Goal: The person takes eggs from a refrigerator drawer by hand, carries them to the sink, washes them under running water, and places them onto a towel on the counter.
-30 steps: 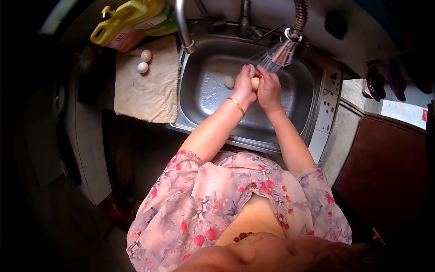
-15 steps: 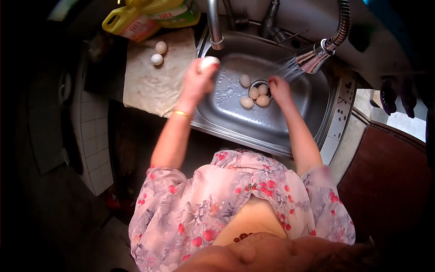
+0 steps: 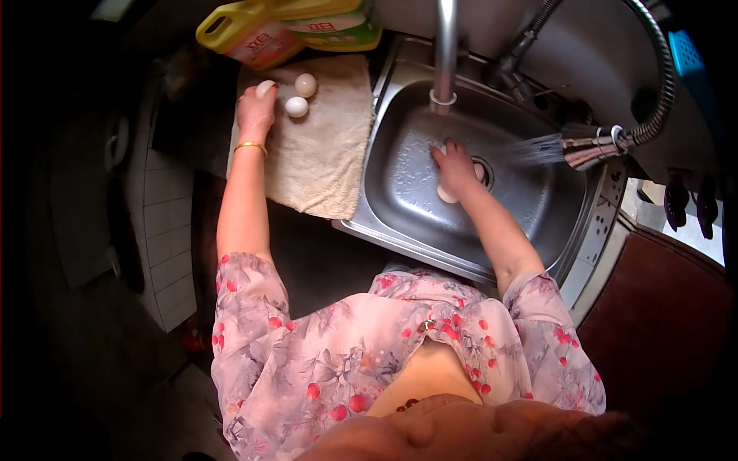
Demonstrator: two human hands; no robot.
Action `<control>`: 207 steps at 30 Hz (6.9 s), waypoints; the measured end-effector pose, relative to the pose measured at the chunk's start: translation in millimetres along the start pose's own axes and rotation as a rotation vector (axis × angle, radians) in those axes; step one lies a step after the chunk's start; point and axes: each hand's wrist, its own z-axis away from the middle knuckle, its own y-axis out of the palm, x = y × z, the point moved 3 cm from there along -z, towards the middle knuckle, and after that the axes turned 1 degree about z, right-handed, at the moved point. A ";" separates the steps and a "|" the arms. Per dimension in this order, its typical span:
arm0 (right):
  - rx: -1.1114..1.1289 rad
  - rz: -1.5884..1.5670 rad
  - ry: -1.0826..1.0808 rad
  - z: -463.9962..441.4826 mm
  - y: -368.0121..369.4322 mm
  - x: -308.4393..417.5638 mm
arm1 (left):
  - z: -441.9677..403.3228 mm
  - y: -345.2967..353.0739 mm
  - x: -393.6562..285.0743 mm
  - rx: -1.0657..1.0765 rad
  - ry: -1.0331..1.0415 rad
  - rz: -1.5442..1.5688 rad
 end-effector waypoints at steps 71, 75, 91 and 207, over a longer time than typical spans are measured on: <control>-0.114 -0.279 0.011 73.1 -39.3 -43.0 | 242.2 187.8 -273.2 1.057 -0.679 1.703; 0.029 0.186 -0.251 80.8 -7.9 -22.0 | 230.8 184.8 -252.4 0.977 -0.666 1.670; 0.089 -0.458 0.026 28.0 -5.0 -29.2 | 231.3 168.9 -195.0 0.733 -0.720 1.579; -0.153 -0.391 0.230 23.8 -48.5 -61.2 | 142.6 38.5 -49.7 -0.362 0.450 -0.012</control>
